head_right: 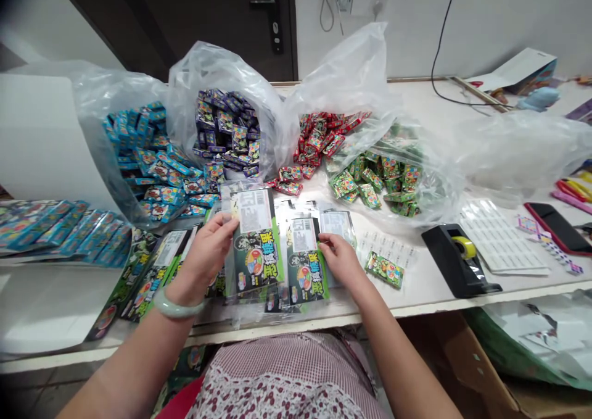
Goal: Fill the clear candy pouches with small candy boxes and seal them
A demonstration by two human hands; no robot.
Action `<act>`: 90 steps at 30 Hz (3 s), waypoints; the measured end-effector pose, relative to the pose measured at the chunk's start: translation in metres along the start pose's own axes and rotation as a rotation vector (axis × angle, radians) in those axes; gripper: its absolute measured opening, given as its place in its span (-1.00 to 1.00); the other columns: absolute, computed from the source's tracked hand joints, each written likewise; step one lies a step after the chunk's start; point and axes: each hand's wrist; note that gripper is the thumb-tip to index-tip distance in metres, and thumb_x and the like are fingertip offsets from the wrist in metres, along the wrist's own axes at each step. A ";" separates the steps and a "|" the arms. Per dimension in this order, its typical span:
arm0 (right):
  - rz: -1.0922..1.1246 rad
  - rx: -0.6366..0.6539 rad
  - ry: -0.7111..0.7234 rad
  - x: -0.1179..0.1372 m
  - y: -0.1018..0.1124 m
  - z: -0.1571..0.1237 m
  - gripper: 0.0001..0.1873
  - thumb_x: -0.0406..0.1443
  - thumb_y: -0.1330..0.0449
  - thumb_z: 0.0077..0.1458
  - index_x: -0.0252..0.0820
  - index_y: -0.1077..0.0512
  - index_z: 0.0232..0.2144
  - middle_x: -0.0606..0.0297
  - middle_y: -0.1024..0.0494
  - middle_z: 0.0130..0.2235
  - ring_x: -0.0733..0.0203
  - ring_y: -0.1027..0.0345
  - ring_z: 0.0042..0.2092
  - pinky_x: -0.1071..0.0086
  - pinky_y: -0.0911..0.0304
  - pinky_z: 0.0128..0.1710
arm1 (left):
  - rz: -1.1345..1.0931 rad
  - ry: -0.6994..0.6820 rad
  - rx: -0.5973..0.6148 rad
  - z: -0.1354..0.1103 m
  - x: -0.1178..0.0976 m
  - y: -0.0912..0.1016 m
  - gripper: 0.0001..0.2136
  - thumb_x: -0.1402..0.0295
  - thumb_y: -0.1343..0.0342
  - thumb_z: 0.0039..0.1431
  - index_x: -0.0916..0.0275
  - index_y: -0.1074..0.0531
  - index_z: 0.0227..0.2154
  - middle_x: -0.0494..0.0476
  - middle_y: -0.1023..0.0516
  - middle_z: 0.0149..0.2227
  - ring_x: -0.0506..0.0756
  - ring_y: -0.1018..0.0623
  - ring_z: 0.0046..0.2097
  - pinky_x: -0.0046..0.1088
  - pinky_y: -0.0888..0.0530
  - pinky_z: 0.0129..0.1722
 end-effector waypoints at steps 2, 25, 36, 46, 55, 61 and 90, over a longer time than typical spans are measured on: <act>-0.012 0.008 0.014 0.005 0.007 -0.001 -0.74 -0.21 -0.16 0.04 -0.16 -0.51 -0.23 0.16 -0.60 -0.17 0.07 -0.46 -0.17 0.14 -0.34 -0.11 | 0.013 0.031 0.040 -0.002 0.004 -0.001 -0.70 0.17 -0.32 -0.12 0.25 -0.42 -0.40 -0.02 -0.49 -0.44 0.01 -0.46 -0.38 -0.49 -0.39 -0.33; -0.260 -0.005 0.798 0.130 0.003 0.012 -0.92 -0.33 -0.20 0.15 -0.16 -0.41 -0.25 0.13 -0.46 -0.14 0.07 -0.35 -0.04 0.16 -0.31 -0.04 | 0.921 -0.454 0.415 -0.022 -0.061 -0.040 -0.83 0.42 0.09 0.27 0.24 -0.25 -0.46 -0.02 -0.29 -0.45 0.01 -0.30 -0.38 -0.44 -0.21 -0.36; -0.051 0.256 0.518 0.141 0.023 0.020 -0.87 -0.23 -0.26 0.08 -0.18 -0.48 -0.34 0.28 -0.52 -0.36 0.22 -0.37 -0.33 0.33 -0.31 -0.31 | 1.059 -0.546 0.498 -0.021 -0.066 -0.037 -0.84 0.44 0.09 0.30 0.27 -0.34 -0.38 0.05 -0.40 -0.39 0.04 -0.39 -0.34 -0.43 -0.31 -0.34; 0.205 0.464 0.290 0.137 0.028 0.029 -0.79 -0.15 -0.24 0.08 -0.09 -0.59 -0.29 0.23 -0.58 -0.03 0.12 -0.44 0.00 0.16 -0.26 0.07 | 1.333 -1.019 0.315 -0.020 -0.060 -0.037 -0.68 0.37 -0.04 0.28 0.38 -0.28 0.05 0.37 -0.51 -0.06 0.25 -0.51 -0.03 -0.13 -0.47 -0.06; 0.268 0.488 0.236 0.135 0.023 0.032 -0.73 -0.11 -0.24 0.07 -0.15 -0.57 -0.27 0.23 -0.62 -0.19 0.09 -0.46 -0.10 0.11 -0.30 0.01 | 1.325 -0.782 0.352 -0.014 -0.045 -0.039 -0.74 0.42 0.11 0.32 0.31 -0.43 -0.06 0.31 -0.58 -0.21 0.18 -0.56 -0.19 -0.25 -0.46 -0.18; 0.040 -0.226 0.551 0.132 0.021 0.019 -0.64 -0.19 -0.22 0.10 -0.13 -0.41 -0.03 0.12 -0.46 0.03 0.02 -0.27 0.12 0.05 -0.16 0.14 | 0.864 -0.632 0.197 -0.009 -0.050 -0.030 -0.76 0.36 0.03 0.29 0.25 -0.47 -0.08 0.16 -0.59 -0.19 0.10 -0.54 -0.20 -0.39 -0.42 -0.17; 0.537 0.735 -0.228 0.067 -0.028 -0.042 -0.62 -0.13 -0.35 -0.06 -0.13 -0.43 -0.19 0.30 -0.61 -0.28 0.18 -0.52 -0.30 0.26 -0.43 -0.30 | -0.272 0.125 0.111 -0.035 -0.002 -0.028 -0.63 0.23 -0.31 -0.02 0.29 -0.42 -0.18 0.14 -0.60 -0.23 0.09 -0.58 -0.22 -0.44 -0.49 -0.23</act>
Point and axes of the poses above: each hand's wrist, its own z-axis towards the middle knuckle, its own y-axis out of the back of the hand, x = y × z
